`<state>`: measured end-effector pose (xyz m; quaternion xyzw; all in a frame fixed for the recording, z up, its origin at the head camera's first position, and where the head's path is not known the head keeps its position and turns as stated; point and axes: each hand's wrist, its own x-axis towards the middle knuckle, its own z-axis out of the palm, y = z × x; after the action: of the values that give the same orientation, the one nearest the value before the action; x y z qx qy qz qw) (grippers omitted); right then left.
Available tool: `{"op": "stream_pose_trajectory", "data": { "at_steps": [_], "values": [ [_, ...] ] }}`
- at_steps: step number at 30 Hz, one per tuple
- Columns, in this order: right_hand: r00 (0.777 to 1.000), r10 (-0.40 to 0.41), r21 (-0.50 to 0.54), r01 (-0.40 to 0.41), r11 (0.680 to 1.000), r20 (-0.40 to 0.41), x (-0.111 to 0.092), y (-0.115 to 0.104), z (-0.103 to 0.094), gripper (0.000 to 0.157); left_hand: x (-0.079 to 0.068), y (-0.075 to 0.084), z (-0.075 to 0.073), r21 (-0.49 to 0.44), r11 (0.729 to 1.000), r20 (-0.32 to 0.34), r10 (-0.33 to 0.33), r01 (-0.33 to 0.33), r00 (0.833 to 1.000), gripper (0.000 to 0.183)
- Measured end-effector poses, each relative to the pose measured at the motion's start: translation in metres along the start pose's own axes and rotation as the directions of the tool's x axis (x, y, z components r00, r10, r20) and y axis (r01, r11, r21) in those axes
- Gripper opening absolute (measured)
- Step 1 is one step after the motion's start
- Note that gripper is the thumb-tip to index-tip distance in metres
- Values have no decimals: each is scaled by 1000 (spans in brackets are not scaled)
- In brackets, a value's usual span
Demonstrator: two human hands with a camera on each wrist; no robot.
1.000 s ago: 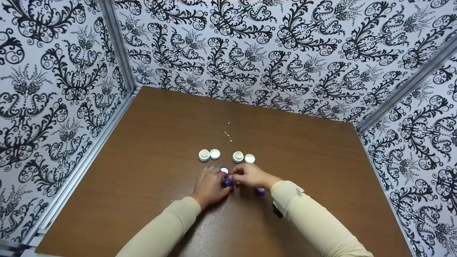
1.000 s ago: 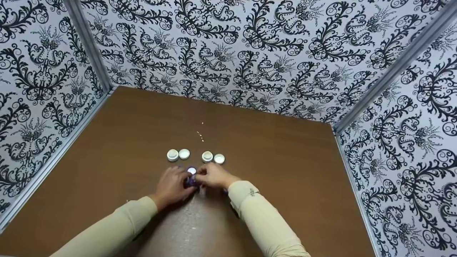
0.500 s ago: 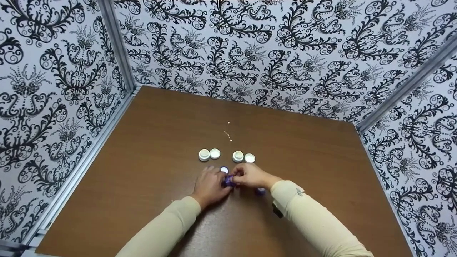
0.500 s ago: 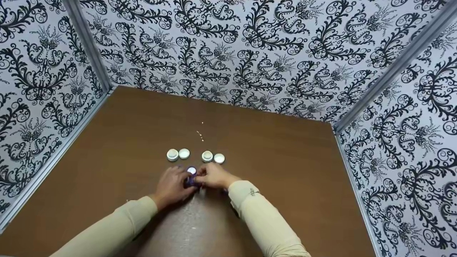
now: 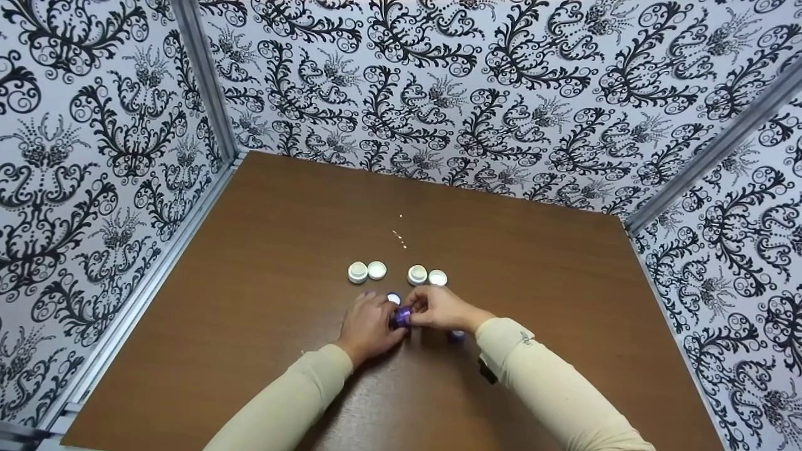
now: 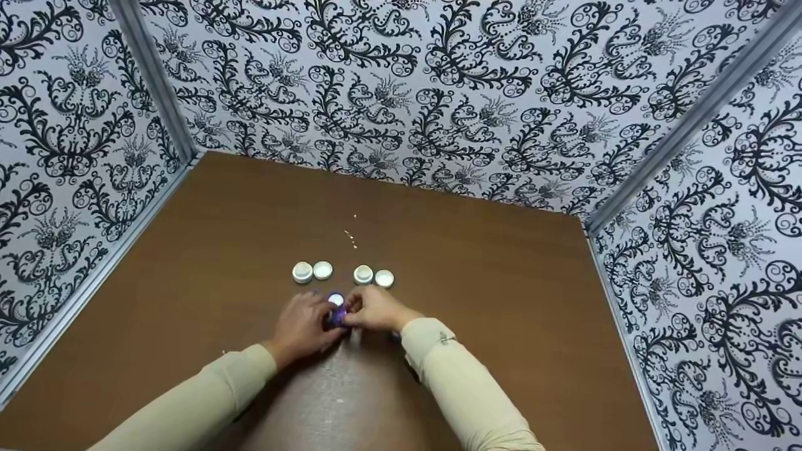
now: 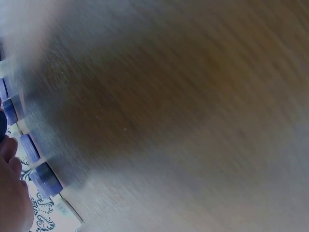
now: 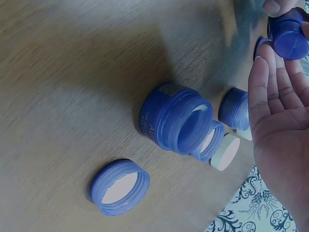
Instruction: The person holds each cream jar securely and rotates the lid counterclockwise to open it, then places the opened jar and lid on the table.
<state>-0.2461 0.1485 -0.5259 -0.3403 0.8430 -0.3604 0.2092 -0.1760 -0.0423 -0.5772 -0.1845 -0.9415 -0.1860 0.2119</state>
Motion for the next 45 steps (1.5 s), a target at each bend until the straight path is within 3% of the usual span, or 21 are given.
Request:
{"op": "stream_pose_trajectory", "data": {
  "at_steps": [6,16,29,37,45],
  "values": [
    [1000,-12,18,13,1000,-6,-1,0,1,22,0,0,0,1,1000,25,-17,17,1000,41],
    [998,56,-25,-55,998,17,-4,-3,-1,16,-1,0,0,-13,1000,15,-8,9,1000,40],
    [1000,26,-57,-26,998,-1,-2,0,0,20,-1,0,-1,-25,1000,-14,16,-16,1000,37],
    [1000,-6,20,6,1000,7,-3,0,1,24,-1,0,-2,-23,1000,-8,13,-13,1000,37],
    [1000,-28,24,28,999,5,-2,-1,0,23,-1,0,-2,-24,1000,-11,14,-14,1000,37]
  ]
}}
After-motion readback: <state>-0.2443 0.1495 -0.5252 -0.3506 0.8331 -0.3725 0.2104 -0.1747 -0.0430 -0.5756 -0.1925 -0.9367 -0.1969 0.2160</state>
